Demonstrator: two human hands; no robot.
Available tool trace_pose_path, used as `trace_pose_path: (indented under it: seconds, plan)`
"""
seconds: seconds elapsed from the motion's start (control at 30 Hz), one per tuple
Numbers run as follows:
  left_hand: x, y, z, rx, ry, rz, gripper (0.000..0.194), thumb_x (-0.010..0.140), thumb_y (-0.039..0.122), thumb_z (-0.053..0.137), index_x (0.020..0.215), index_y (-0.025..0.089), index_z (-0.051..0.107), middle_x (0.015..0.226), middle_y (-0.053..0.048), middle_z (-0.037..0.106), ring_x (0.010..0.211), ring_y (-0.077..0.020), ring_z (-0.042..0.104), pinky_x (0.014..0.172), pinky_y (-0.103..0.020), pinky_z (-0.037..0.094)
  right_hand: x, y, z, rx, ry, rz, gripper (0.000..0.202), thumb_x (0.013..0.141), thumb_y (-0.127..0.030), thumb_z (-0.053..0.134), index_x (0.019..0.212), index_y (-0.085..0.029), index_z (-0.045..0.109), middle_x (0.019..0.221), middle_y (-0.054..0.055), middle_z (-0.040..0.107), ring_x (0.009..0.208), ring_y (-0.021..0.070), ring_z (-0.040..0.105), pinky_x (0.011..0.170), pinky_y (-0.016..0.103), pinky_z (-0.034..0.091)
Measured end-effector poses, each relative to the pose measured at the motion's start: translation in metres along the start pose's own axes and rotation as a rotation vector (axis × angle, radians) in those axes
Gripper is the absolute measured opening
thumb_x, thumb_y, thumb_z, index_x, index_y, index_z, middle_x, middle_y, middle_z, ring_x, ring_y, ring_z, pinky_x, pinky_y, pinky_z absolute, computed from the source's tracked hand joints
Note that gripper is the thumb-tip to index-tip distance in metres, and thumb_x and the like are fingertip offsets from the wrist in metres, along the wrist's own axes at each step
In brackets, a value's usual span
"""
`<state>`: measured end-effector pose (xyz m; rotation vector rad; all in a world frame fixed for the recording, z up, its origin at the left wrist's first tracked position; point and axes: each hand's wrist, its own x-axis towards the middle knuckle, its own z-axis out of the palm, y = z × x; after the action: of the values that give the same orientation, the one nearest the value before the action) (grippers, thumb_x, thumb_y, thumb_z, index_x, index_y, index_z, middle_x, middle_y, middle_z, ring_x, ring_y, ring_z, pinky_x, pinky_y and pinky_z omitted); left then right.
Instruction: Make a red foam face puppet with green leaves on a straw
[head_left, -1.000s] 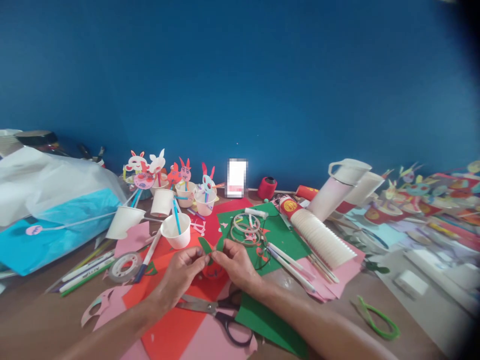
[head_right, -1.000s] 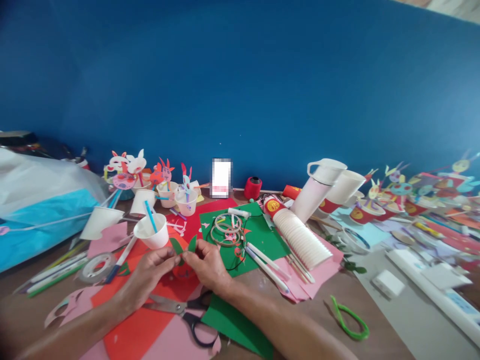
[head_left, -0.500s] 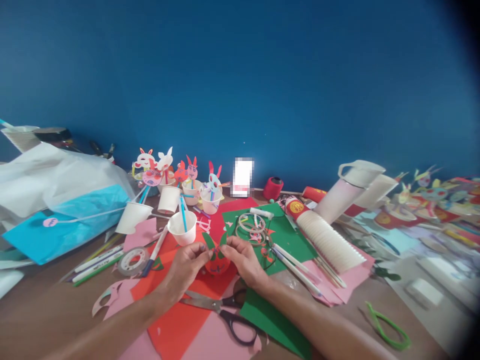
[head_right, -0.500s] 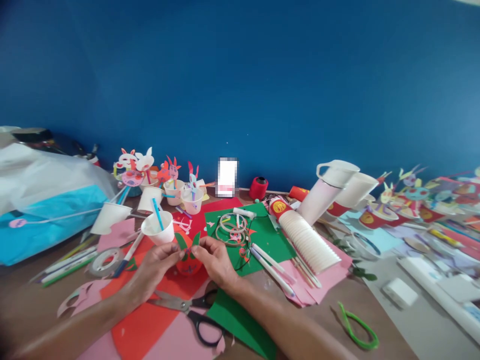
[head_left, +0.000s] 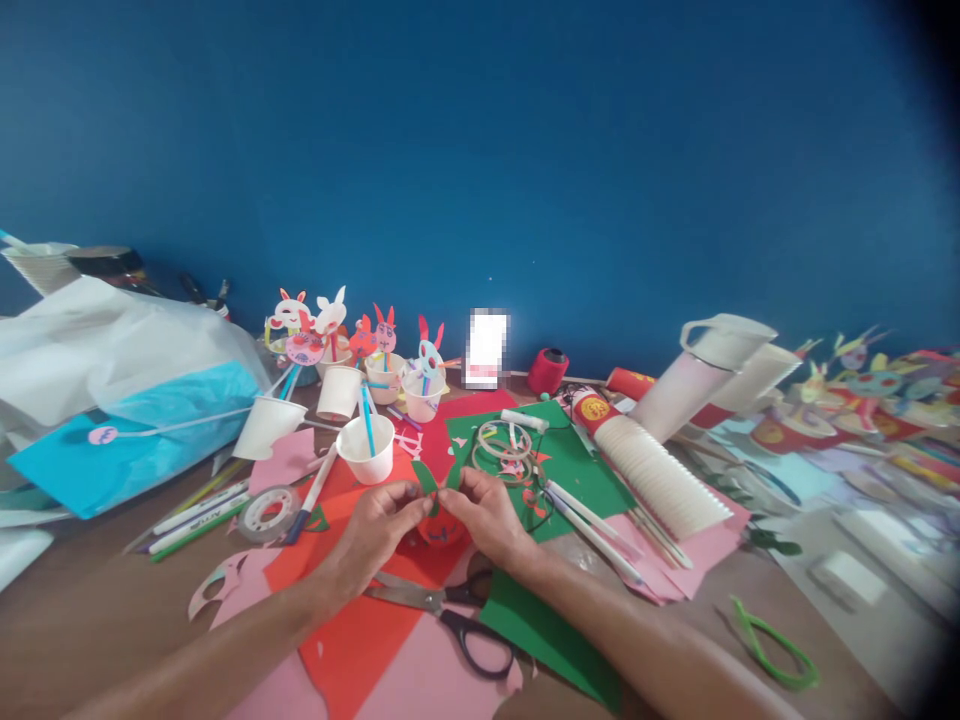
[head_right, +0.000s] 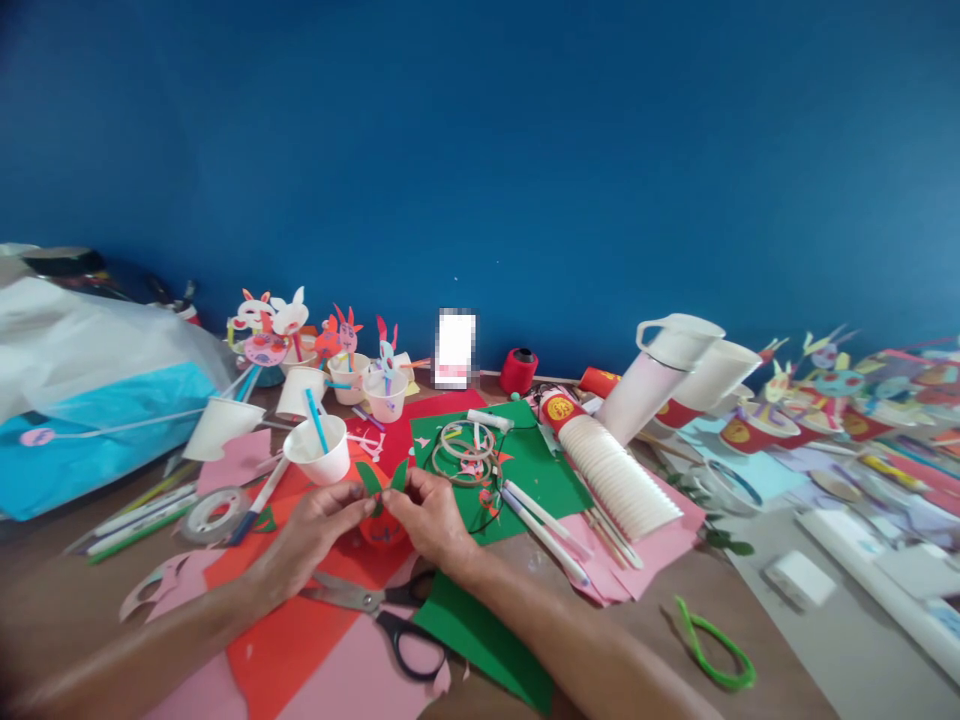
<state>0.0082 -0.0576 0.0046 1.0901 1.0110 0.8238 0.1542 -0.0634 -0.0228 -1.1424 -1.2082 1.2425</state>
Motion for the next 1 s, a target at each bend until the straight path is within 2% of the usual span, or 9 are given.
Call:
trace_pose_path:
  seconds: [0.23,0.5,0.7,0.87,1.0]
  plan:
    - [0.0007,-0.0006,-0.001,0.08,0.059,0.041,0.023,0.064,0.033,0.064,0.056,0.015,0.053,0.047,0.005,0.048,0.045,-0.0071,0.042,0.043,-0.018,0.032,-0.0011,-0.0011,0.0012,-0.039,0.007,-0.038,0.018,0.07,-0.034,0.059,0.068,-0.017,0.057,0.058,-0.003,0.053,0.055,0.0104,0.047,0.05,0.02,0.04]
    - [0.0004,-0.0015,-0.0007,0.07,0.054,0.038,0.024,0.064,0.036,0.064,0.057,0.014,0.054,0.048,0.004,0.052,0.045,-0.0082,0.044,0.045,-0.019,0.034,-0.002,-0.0023,0.0033,0.007,-0.007,-0.044,0.017,0.071,-0.033,0.059,0.067,-0.016,0.056,0.058,-0.003,0.051,0.052,0.0093,0.045,0.051,0.021,0.04]
    - [0.0003,-0.0032,-0.0009,0.031,-0.006,0.017,0.024,0.067,0.037,0.062,0.063,0.015,0.052,0.054,0.002,0.057,0.05,-0.0097,0.049,0.047,-0.02,0.035,-0.0015,0.0,0.0012,0.057,-0.016,-0.081,0.016,0.072,-0.031,0.058,0.067,-0.016,0.055,0.06,-0.003,0.051,0.052,0.0088,0.045,0.052,0.021,0.04]
    - [0.0005,-0.005,-0.0022,0.045,0.025,0.024,0.024,0.067,0.034,0.063,0.061,0.015,0.051,0.051,0.004,0.052,0.047,-0.0076,0.045,0.047,-0.019,0.035,-0.0032,-0.0014,0.0032,0.025,-0.017,-0.04,0.018,0.072,-0.034,0.059,0.069,-0.016,0.056,0.06,-0.003,0.051,0.054,0.0097,0.045,0.054,0.022,0.041]
    - [0.0015,-0.0045,-0.0021,0.041,0.075,0.049,0.022,0.066,0.032,0.063,0.06,0.015,0.05,0.05,0.005,0.05,0.048,-0.0074,0.044,0.046,-0.018,0.034,-0.0056,-0.0071,0.0044,0.107,-0.082,-0.02,0.019,0.073,-0.036,0.059,0.074,-0.017,0.055,0.064,-0.003,0.052,0.056,0.0101,0.047,0.056,0.022,0.041]
